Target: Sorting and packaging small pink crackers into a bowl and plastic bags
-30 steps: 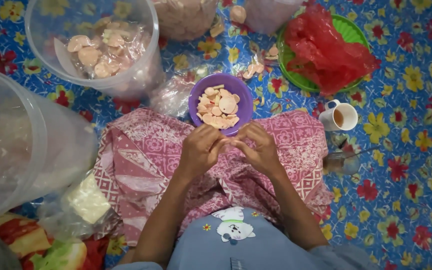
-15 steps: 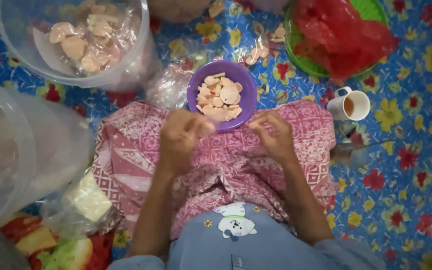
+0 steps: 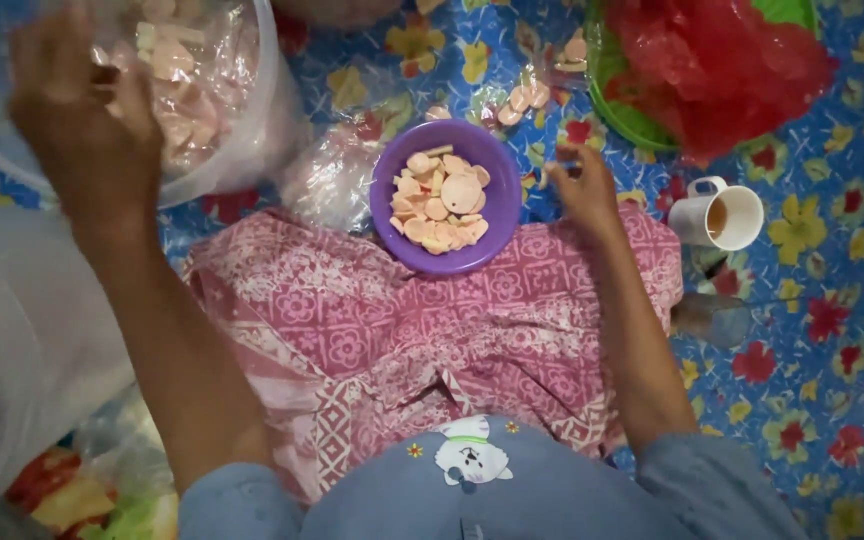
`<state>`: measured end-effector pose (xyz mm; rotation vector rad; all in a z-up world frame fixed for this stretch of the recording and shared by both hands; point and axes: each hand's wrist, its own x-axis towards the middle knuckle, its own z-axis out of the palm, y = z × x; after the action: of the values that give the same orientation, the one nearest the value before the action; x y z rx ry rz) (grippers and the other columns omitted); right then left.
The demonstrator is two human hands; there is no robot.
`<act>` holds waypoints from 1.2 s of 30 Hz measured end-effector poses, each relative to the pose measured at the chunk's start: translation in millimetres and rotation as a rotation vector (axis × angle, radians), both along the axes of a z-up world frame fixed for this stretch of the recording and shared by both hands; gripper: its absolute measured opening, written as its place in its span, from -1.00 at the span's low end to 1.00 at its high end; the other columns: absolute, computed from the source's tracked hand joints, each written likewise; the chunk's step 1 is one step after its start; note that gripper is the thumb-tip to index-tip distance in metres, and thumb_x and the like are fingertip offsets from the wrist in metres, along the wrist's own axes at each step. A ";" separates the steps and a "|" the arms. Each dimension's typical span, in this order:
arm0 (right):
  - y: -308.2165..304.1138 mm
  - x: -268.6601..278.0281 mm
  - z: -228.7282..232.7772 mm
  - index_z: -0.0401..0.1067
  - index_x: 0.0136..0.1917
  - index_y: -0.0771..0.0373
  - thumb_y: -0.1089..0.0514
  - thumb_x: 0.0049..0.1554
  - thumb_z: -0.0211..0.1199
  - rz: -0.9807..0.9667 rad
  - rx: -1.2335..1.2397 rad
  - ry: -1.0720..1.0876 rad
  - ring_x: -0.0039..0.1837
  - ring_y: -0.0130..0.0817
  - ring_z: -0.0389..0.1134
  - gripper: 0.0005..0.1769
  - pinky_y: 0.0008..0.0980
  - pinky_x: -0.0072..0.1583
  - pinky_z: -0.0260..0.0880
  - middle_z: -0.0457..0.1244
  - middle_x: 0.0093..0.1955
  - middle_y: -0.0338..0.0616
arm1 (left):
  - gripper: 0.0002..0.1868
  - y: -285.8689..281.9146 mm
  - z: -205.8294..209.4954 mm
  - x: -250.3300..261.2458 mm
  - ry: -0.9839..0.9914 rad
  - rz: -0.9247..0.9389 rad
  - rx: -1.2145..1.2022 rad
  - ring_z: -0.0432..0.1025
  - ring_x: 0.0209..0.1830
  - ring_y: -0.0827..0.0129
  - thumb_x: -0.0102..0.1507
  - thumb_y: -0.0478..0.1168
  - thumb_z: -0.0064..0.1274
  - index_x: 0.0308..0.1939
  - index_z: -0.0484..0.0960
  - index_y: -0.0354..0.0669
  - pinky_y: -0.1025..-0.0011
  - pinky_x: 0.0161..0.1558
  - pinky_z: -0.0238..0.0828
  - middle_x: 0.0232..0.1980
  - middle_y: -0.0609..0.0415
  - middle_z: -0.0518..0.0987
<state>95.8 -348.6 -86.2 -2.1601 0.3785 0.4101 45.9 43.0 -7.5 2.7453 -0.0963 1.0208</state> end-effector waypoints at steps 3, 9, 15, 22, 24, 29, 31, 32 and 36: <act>-20.8 40.8 -56.0 0.26 0.15 0.33 0.22 0.07 0.09 0.110 -0.087 -0.140 0.13 -0.15 0.27 -0.64 -0.28 0.13 0.31 0.18 0.14 0.06 | -0.39 -13.6 -1.8 1.7 0.141 -0.049 -0.081 0.40 -0.25 0.14 0.13 -0.63 0.27 0.21 0.36 -0.45 0.37 -0.28 0.49 -0.02 -0.21 0.40; -36.7 100.5 -132.0 0.35 0.06 0.32 0.21 0.06 0.19 0.283 -0.254 -0.425 -0.07 -0.22 0.27 -0.71 -0.34 -0.04 0.32 0.17 -0.02 0.01 | -0.63 -40.5 9.8 -15.4 0.101 -0.149 -0.239 0.39 -0.27 0.16 0.19 -0.72 0.20 0.05 0.54 -0.53 0.37 -0.28 0.47 -0.04 -0.24 0.48; -35.2 123.6 -165.1 0.39 -0.01 0.37 0.17 -0.01 0.24 0.267 -0.293 -0.461 -0.18 -0.24 0.30 -0.69 -0.33 -0.13 0.32 0.26 -0.14 -0.02 | -0.74 -57.9 22.1 -39.3 0.173 -0.105 -0.269 0.44 -0.29 0.18 0.17 -0.64 0.23 -0.07 0.63 -0.52 0.37 -0.24 0.39 -0.15 -0.21 0.60; -58.5 128.3 -198.5 0.33 -0.36 0.24 0.18 -0.08 0.38 0.178 -0.006 -0.422 -0.32 -0.49 0.15 -0.77 -0.53 -0.20 0.27 0.19 -0.37 -0.27 | -0.78 -72.5 22.6 -52.5 0.232 -0.098 -0.407 0.44 -0.34 0.22 0.16 -0.63 0.18 -0.11 0.62 -0.53 0.40 -0.26 0.35 -0.18 -0.17 0.58; -55.1 118.9 -173.5 0.32 -0.29 0.20 0.16 -0.05 0.35 0.145 0.025 -0.357 -0.22 -0.47 0.21 -0.79 -0.51 -0.10 0.30 0.22 -0.28 -0.26 | -0.77 -77.2 20.7 -54.6 0.232 -0.107 -0.423 0.45 -0.32 0.22 0.15 -0.63 0.18 -0.12 0.61 -0.53 0.40 -0.24 0.37 -0.17 -0.17 0.59; -43.1 87.5 -91.0 0.28 -0.16 0.16 0.22 -0.02 0.31 0.175 0.152 -0.393 -0.16 -0.45 0.22 -0.77 -0.48 -0.05 0.29 0.22 -0.20 -0.24 | -0.77 -90.8 17.9 -62.0 0.239 -0.130 -0.472 0.44 -0.34 0.24 0.11 -0.60 0.16 -0.15 0.60 -0.50 0.43 -0.28 0.37 -0.19 -0.15 0.59; -35.9 71.2 -52.5 0.30 -0.16 0.17 0.30 -0.01 0.34 0.177 0.319 -0.414 -0.24 -0.55 0.23 -0.78 -0.59 -0.14 0.29 0.25 -0.26 -0.28 | -0.79 -95.3 8.4 -64.7 0.256 -0.176 -0.546 0.46 -0.38 0.30 0.12 -0.54 0.15 -0.16 0.61 -0.40 0.50 -0.33 0.43 -0.20 -0.13 0.60; -33.3 64.0 -38.5 0.30 -0.16 0.17 0.30 -0.01 0.34 0.179 0.319 -0.423 -0.24 -0.55 0.23 -0.78 -0.59 -0.14 0.29 0.25 -0.26 -0.28 | -0.79 -100.0 2.2 -63.8 0.247 -0.177 -0.544 0.46 -0.38 0.30 0.12 -0.54 0.15 -0.16 0.61 -0.40 0.50 -0.33 0.43 -0.20 -0.13 0.60; -28.8 30.0 -11.7 0.35 -0.14 0.25 0.30 -0.07 0.42 0.274 0.368 -0.470 -0.31 -0.56 0.19 -0.72 -0.63 -0.25 0.21 0.25 -0.26 -0.19 | -0.80 -124.7 -17.9 -61.3 0.168 -0.378 -0.672 0.46 -0.31 0.19 0.12 -0.49 0.12 -0.18 0.59 -0.34 0.41 -0.29 0.40 -0.22 -0.14 0.56</act>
<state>125.8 -377.4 -97.8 -1.8705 -0.2431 0.0989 -15.4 -81.7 -25.3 2.0790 -0.1957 0.5762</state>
